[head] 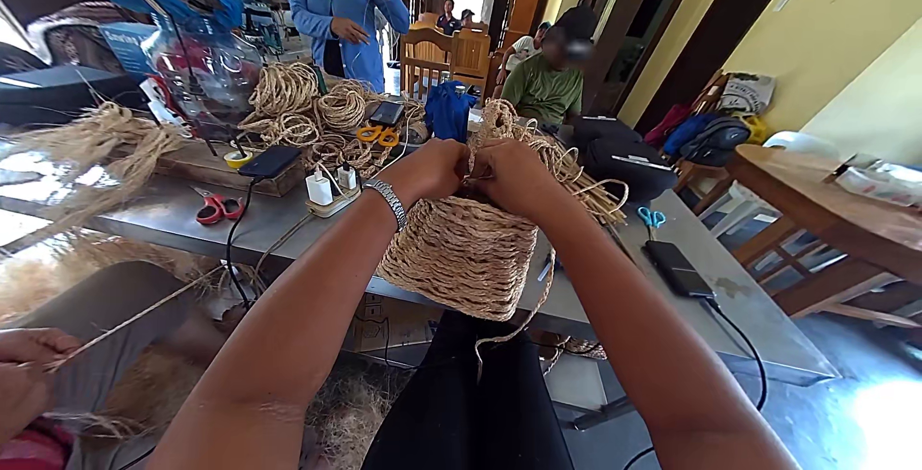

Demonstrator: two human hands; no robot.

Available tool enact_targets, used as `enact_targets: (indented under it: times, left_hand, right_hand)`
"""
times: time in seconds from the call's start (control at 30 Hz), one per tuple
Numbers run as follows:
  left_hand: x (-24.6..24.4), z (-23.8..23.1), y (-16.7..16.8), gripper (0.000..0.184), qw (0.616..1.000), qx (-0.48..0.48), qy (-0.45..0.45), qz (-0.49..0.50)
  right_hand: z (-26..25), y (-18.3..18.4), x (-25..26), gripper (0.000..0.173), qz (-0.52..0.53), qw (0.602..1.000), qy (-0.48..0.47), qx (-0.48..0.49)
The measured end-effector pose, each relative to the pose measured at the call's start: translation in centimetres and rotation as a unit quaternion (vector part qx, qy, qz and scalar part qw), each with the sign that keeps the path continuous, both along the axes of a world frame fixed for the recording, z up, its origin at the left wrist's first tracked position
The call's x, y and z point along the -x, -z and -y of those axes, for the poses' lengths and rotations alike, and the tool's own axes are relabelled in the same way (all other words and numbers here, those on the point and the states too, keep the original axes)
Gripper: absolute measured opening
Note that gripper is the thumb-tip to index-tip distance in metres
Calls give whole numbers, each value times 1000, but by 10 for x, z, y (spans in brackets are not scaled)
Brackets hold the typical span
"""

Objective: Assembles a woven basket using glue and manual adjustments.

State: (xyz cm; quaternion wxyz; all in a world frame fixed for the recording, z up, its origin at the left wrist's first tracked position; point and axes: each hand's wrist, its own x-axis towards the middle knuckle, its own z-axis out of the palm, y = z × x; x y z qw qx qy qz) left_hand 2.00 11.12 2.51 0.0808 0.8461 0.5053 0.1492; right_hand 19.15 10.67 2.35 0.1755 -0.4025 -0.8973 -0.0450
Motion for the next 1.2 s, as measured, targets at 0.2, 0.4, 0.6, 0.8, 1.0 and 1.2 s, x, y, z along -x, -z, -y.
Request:
enact_targets:
  times: [0.2,0.4,0.6,0.8,1.0,1.2]
  left_hand:
    - [0,0,0,14,1000,-1,-2,-2]
    - [-1,3,-1,13,1000,-1,-1,-2]
    - [0,3,-1,14,1000,-7,1,-2]
    - [-1,4,-2,16,1000,-3,-5,-4]
    - [0,0,0,14,1000,-8,4,-5]
    - [0,2,-1,14,1000,-6,-1,-7]
  right_hand:
    - [0,0,0,12,4,1000,5,-1]
    - [1,0,0,12,3,1000,3,-1]
    - [0,1,-1,10,-8,1000,-4,-3]
    - [1,0,0,11,-6,1000,1,0]
    - [0,1,0,10,-9,1000,3,-4]
    - [0,1,0,10,-2,1000,3,-2]
